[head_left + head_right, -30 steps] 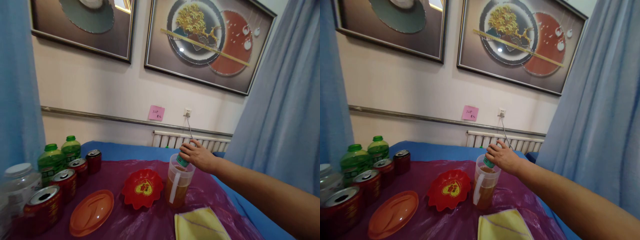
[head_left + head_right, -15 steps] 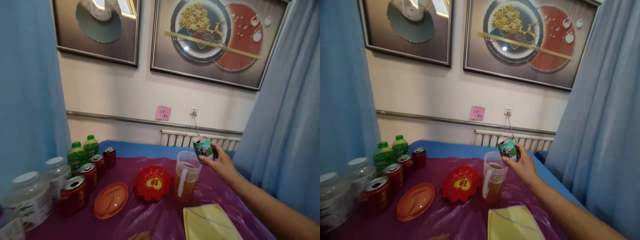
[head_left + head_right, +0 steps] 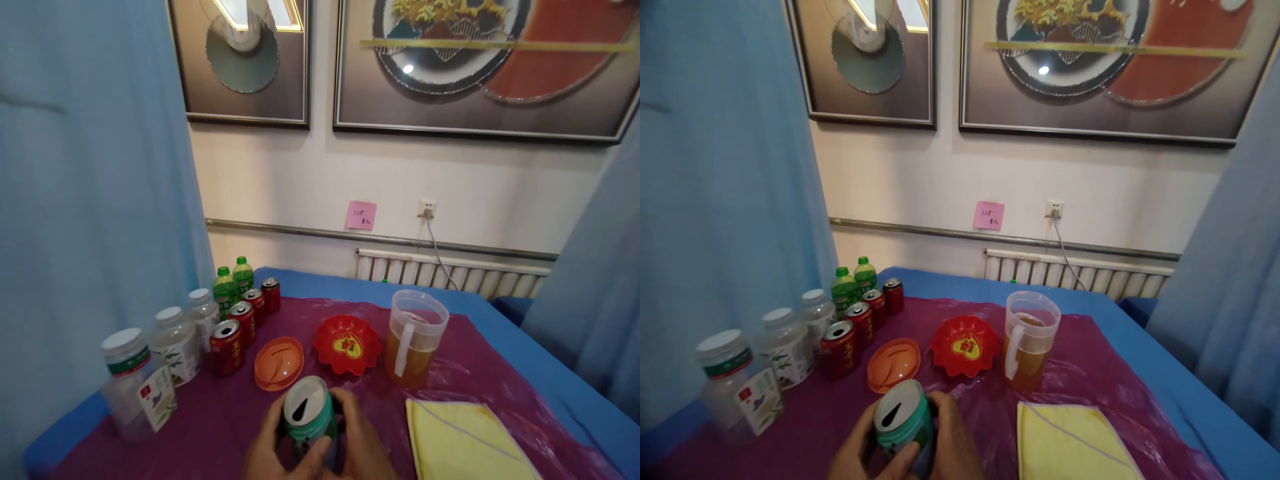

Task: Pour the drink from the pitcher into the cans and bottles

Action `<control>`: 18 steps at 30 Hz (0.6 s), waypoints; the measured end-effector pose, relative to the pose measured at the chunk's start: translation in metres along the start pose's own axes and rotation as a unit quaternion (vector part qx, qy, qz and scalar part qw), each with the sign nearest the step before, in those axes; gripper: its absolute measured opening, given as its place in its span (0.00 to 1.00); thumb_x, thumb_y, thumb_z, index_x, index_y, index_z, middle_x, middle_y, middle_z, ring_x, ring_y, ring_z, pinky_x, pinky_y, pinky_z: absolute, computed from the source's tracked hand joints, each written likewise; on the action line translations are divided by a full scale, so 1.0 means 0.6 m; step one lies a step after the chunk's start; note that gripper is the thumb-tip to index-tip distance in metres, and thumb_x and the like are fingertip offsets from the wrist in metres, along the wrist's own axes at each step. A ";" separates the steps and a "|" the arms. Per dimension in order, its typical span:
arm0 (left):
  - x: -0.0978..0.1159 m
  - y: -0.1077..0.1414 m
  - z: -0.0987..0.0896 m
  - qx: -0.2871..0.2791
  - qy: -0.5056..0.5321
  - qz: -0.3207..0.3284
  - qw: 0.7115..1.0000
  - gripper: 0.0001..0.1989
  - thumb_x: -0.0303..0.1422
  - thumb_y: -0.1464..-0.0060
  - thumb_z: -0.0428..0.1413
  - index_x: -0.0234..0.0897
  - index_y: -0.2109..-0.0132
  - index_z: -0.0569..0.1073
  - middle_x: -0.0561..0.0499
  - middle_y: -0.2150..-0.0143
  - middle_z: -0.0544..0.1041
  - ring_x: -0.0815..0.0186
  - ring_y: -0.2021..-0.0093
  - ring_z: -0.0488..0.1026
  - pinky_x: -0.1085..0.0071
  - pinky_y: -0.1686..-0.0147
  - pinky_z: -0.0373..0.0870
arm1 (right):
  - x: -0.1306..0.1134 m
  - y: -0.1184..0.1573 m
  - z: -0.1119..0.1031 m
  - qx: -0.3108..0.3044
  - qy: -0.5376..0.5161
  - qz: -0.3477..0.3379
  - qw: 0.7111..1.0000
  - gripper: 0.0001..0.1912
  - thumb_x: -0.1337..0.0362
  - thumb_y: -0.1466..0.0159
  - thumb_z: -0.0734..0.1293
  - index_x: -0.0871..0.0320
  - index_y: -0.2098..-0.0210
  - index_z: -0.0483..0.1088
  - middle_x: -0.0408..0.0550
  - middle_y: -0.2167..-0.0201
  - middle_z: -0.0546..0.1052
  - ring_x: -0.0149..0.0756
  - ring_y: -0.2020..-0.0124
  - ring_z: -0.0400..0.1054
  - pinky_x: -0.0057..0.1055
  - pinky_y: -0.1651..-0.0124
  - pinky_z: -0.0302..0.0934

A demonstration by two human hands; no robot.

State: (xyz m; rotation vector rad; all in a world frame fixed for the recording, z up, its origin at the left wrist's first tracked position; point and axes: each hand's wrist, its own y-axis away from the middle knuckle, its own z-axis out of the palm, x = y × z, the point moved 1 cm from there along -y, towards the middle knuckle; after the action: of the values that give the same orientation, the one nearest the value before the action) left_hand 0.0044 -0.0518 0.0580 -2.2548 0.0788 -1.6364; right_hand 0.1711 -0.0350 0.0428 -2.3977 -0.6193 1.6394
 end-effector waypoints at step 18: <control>-0.112 -0.122 -0.182 0.220 -0.315 -0.084 0.919 0.42 0.51 0.48 0.56 0.30 0.33 0.62 0.30 0.36 0.72 0.40 0.38 0.73 0.48 0.40 0.70 | 0.013 -0.128 0.073 -0.154 0.276 0.018 0.949 0.27 0.70 0.38 0.67 0.56 0.39 0.71 0.58 0.48 0.79 0.50 0.47 0.75 0.41 0.45 0.69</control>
State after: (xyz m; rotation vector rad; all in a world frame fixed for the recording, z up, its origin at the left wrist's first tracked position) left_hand -0.1311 0.0060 0.0494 -2.3334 -0.5944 -0.8006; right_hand 0.1145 0.0331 0.0477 -2.9181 -0.7618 0.8425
